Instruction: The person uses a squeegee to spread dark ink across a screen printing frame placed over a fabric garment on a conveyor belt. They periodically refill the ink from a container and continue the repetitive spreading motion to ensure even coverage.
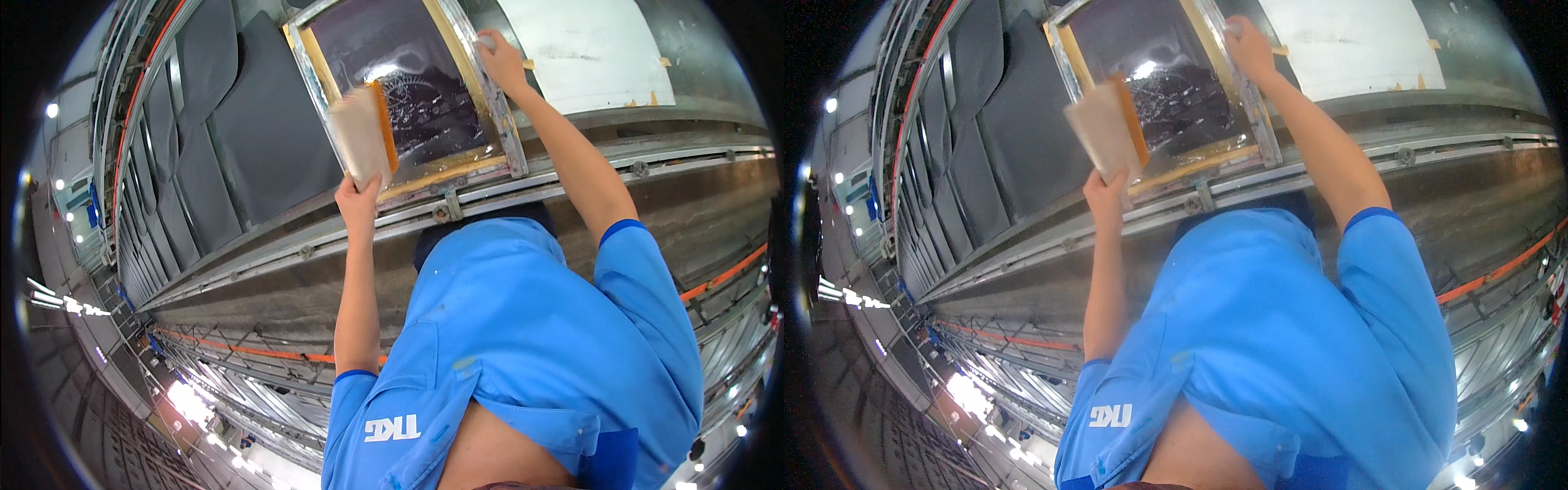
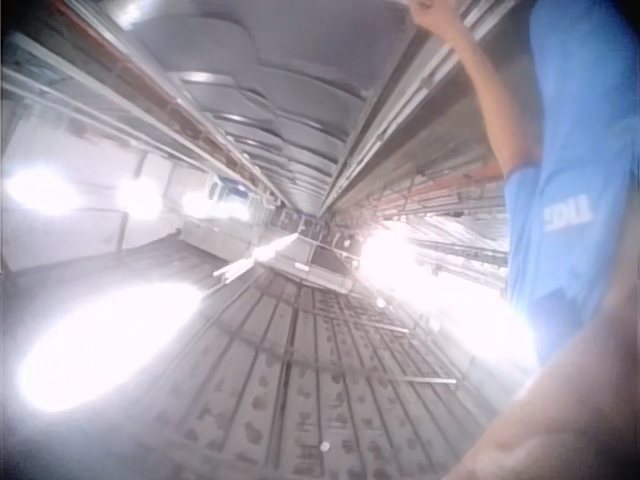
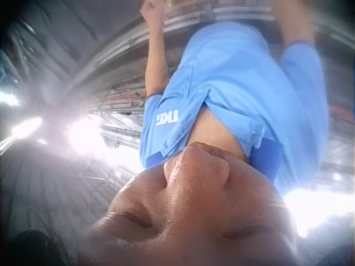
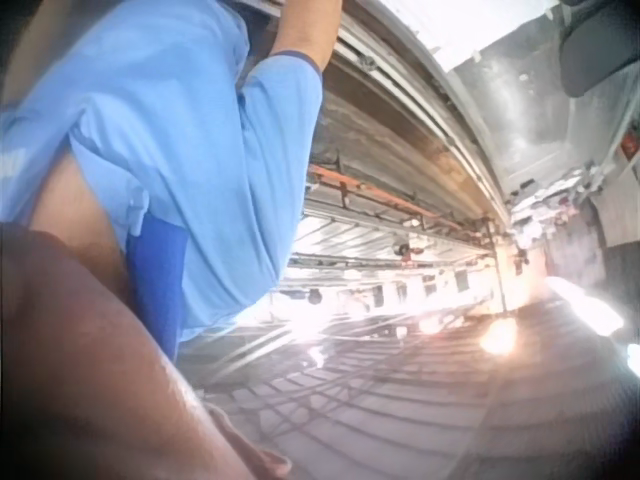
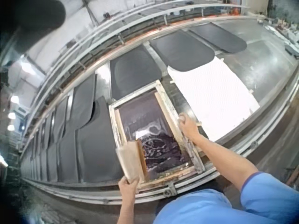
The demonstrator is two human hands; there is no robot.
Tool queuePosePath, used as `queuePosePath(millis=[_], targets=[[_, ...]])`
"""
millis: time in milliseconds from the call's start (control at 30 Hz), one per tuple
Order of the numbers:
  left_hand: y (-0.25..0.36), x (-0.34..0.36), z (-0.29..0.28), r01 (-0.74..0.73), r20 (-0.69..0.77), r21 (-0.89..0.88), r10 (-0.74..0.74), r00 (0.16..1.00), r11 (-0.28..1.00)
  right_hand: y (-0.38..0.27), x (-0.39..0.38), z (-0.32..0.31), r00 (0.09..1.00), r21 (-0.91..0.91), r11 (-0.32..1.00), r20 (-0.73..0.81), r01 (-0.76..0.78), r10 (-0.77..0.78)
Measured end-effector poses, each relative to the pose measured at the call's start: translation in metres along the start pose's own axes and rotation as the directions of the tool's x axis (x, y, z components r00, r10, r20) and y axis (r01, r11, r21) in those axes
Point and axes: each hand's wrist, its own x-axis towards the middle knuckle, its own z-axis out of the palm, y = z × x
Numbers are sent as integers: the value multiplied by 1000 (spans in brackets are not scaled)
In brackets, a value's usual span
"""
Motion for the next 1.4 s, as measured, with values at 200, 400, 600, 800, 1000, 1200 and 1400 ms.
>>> queuePosePath(millis=[200,400,600,800,1000,1200,1400], targets=[[-18,-25,-8,-676,542,631,407,736,381,-17,-5,-15,975,-42,984,130,-175,179],[-44,-36,2,-678,557,629,388,734,380,-4,-11,-18,997,-58,998,63,-33,36],[-11,63,36,-643,452,674,486,748,364,-56,-15,-37,942,-498,801,218,332,-255],[78,186,42,-593,494,606,333,803,531,-127,36,-7,671,-263,701,623,663,-401],[50,186,63,-588,410,635,427,806,501,-57,31,34,713,-311,729,616,610,-334],[-11,77,43,-637,469,628,436,769,448,-66,-104,-22,766,-235,842,579,486,-280],[9,93,31,-621,459,526,421,783,581,-96,-74,-26,720,-246,851,665,463,-200]])
